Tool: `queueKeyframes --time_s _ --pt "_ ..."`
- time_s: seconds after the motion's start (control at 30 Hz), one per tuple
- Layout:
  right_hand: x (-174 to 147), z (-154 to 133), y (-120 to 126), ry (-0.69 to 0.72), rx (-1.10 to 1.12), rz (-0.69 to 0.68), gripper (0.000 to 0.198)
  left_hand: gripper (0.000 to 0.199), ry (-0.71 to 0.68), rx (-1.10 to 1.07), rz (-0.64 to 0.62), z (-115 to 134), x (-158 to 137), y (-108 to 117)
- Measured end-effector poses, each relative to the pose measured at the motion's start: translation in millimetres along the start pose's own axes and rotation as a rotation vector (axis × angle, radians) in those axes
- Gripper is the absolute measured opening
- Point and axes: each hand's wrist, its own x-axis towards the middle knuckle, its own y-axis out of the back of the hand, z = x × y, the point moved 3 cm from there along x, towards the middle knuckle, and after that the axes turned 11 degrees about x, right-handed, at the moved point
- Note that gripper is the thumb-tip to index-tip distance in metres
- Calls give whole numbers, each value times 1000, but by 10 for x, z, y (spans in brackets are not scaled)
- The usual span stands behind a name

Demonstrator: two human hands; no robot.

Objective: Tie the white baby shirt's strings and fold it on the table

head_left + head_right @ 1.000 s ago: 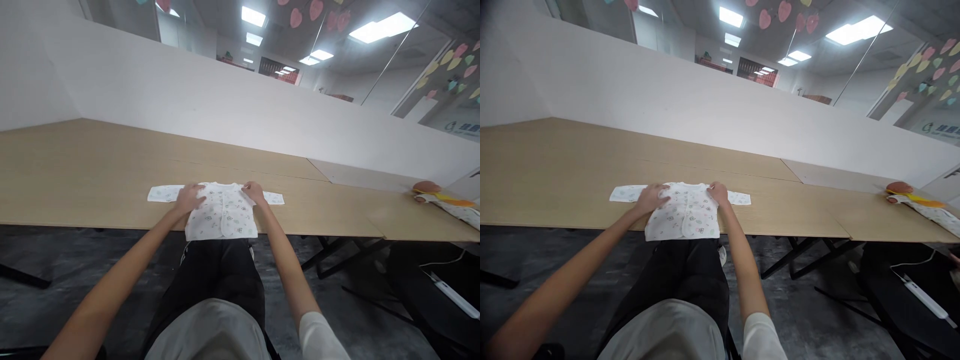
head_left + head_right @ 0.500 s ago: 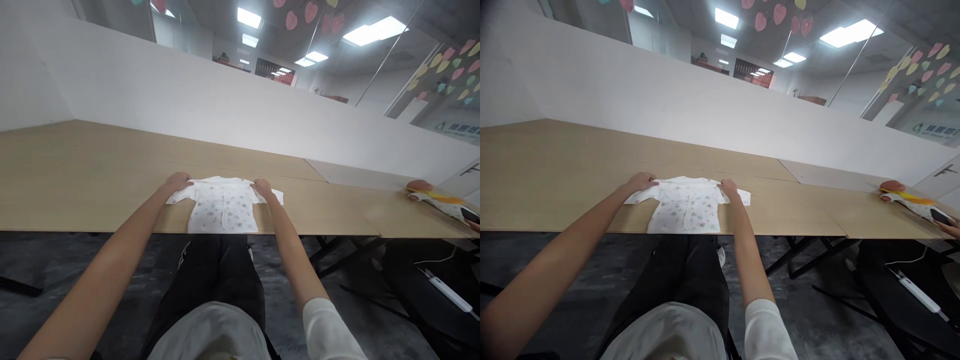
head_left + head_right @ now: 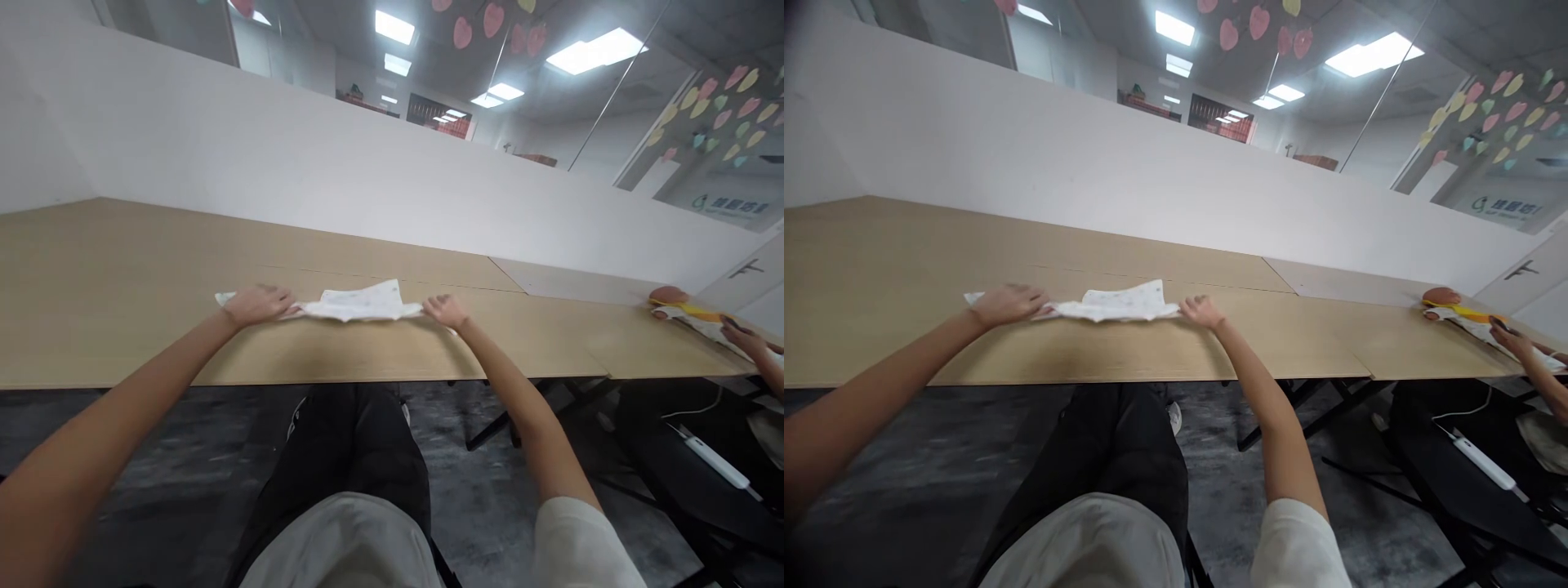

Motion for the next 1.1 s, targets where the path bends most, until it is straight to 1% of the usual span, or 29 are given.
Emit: queueKeyframes --time_s 0.03,0.1,0.17,0.23,0.3,0.4,0.47,0.53,0.6,0.67,0.73,0.83,0.9,0.97,1.1 --pt "-109 -52 -145 96 -72 -98 23 35 -64 -21 -21 48 -76 -127" --pt "-306 -135 -379 239 -199 -242 29 22 -170 -65 -40 133 -237 -327" --pt "-458 -176 -508 303 -262 -292 31 16 -211 -81 -37 184 -403 -447" --pt "-572 -173 -561 328 -291 -309 30 15 -185 -72 -29 198 -561 -503" --pt "-662 -119 -570 307 -296 -306 27 18 -107 -58 -20 184 -694 -517" --pt "-784 33 -553 191 -263 -245 26 24 72 -78 5 125 -838 -495" --pt "-873 151 -550 90 -216 -173 26 28 182 -153 17 78 -906 -475" --pt "-969 263 -561 -27 -138 -69 25 34 259 -263 25 36 -956 -468" --pt "-1072 364 -584 -167 -20 69 25 38 316 -350 32 -2 -987 -484" --pt "-1177 442 -616 -295 126 214 29 39 391 -380 35 -44 -1006 -528" --pt "-1265 499 -648 -393 276 337 34 41 476 -385 20 -88 -1019 -592" --pt "-1348 569 -669 -552 462 473 37 45 587 -438 -10 -149 -1049 -671" --pt "-1370 605 -668 -661 516 525 38 46 641 -497 -14 -181 -1074 -688" --pt "-1363 617 -659 -698 505 542 39 45 672 -560 -2 -202 -1096 -682" --pt "-1334 612 -662 -648 442 529 37 41 685 -657 64 -209 -1103 -650"
